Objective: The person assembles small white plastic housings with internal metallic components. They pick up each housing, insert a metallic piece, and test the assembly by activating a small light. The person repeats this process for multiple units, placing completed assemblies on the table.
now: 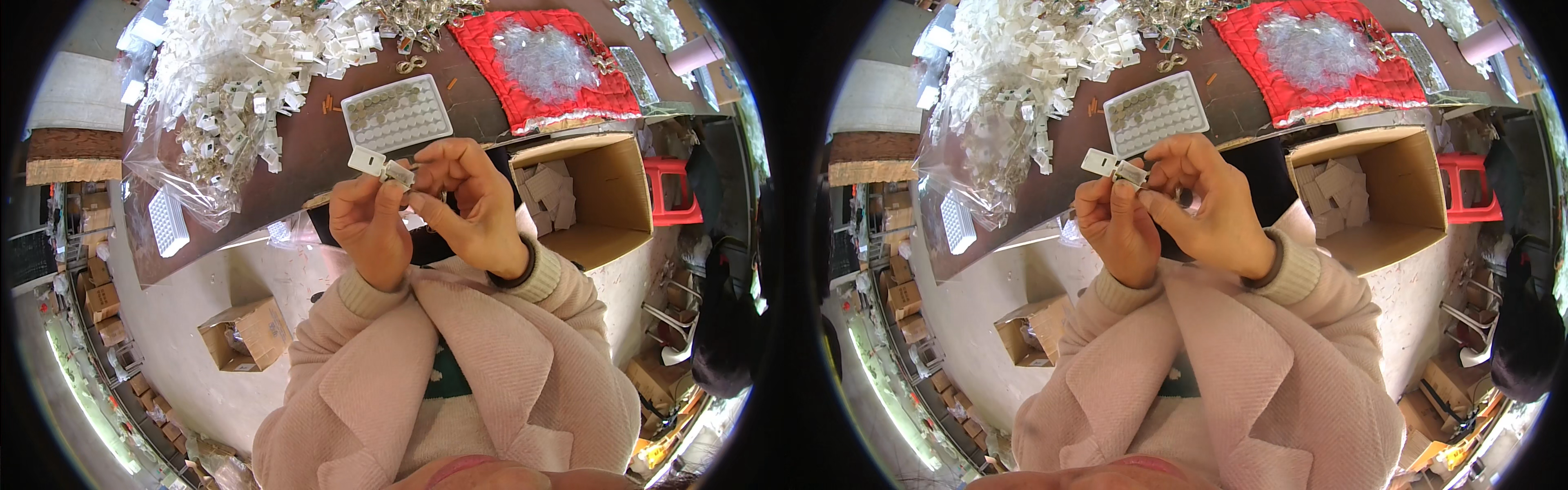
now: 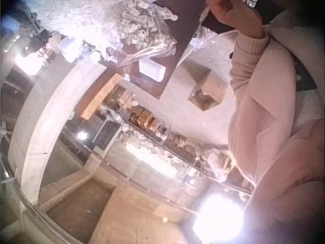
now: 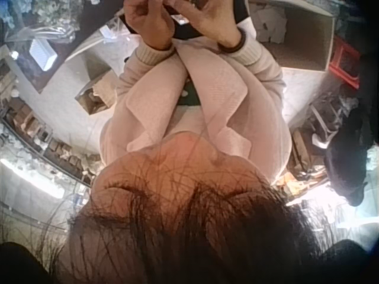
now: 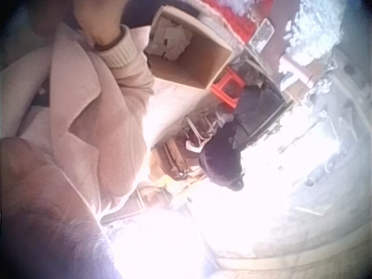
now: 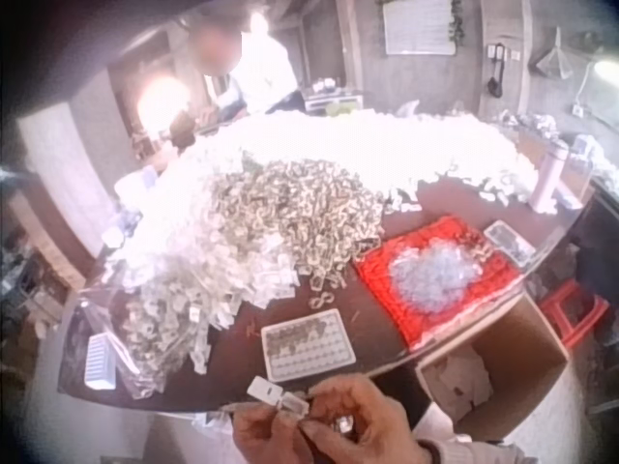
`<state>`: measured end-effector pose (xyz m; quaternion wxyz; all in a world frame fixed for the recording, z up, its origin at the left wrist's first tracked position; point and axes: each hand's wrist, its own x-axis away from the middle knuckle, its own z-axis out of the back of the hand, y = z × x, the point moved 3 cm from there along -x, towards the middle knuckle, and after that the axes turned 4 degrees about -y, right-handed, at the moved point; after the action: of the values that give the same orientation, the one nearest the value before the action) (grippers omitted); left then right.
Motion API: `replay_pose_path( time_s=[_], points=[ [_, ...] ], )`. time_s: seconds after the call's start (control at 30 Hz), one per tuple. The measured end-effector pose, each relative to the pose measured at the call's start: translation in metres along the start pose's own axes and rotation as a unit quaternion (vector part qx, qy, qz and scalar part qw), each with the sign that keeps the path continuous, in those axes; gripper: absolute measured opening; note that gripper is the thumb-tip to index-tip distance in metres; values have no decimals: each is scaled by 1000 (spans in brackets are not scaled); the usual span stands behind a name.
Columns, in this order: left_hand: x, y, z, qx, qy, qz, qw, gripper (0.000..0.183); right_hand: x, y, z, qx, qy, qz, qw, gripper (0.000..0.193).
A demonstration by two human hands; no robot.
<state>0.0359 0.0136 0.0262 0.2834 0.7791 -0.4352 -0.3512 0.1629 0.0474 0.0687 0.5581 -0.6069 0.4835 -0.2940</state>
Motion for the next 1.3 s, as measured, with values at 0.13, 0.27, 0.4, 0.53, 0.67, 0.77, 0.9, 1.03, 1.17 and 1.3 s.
replay_pose_path(
  time_s=[0.13,0.27,0.4,0.53,0.67,0.77,0.9,1.03,1.17,1.3],
  points=[
    [-3,1,1,-17,-22,-6,1000,18,-2,-13,6,108,-12,43,993,34],
    [-5,1,2,27,-20,23,999,15,-11,-3,6,18,-4,36,999,31],
    [-5,-2,7,107,19,72,991,15,-14,10,1,-39,-24,2,999,28],
    [-7,-3,13,70,8,72,995,12,-13,14,-2,73,-22,23,997,21],
    [-11,-7,19,63,49,99,992,17,-17,7,-5,325,-28,149,933,26],
    [-19,-7,27,36,73,141,987,19,-29,9,3,274,-41,128,952,27],
    [-28,-5,39,83,49,183,978,19,-68,20,34,448,6,122,885,26],
    [-32,-9,46,109,38,201,973,17,-92,39,41,533,-3,137,835,26],
    [-34,-11,48,113,22,204,972,18,-101,46,40,584,-21,149,798,23],
    [-34,-12,50,106,29,217,970,18,-104,47,41,575,-30,121,808,16]
  ],
)
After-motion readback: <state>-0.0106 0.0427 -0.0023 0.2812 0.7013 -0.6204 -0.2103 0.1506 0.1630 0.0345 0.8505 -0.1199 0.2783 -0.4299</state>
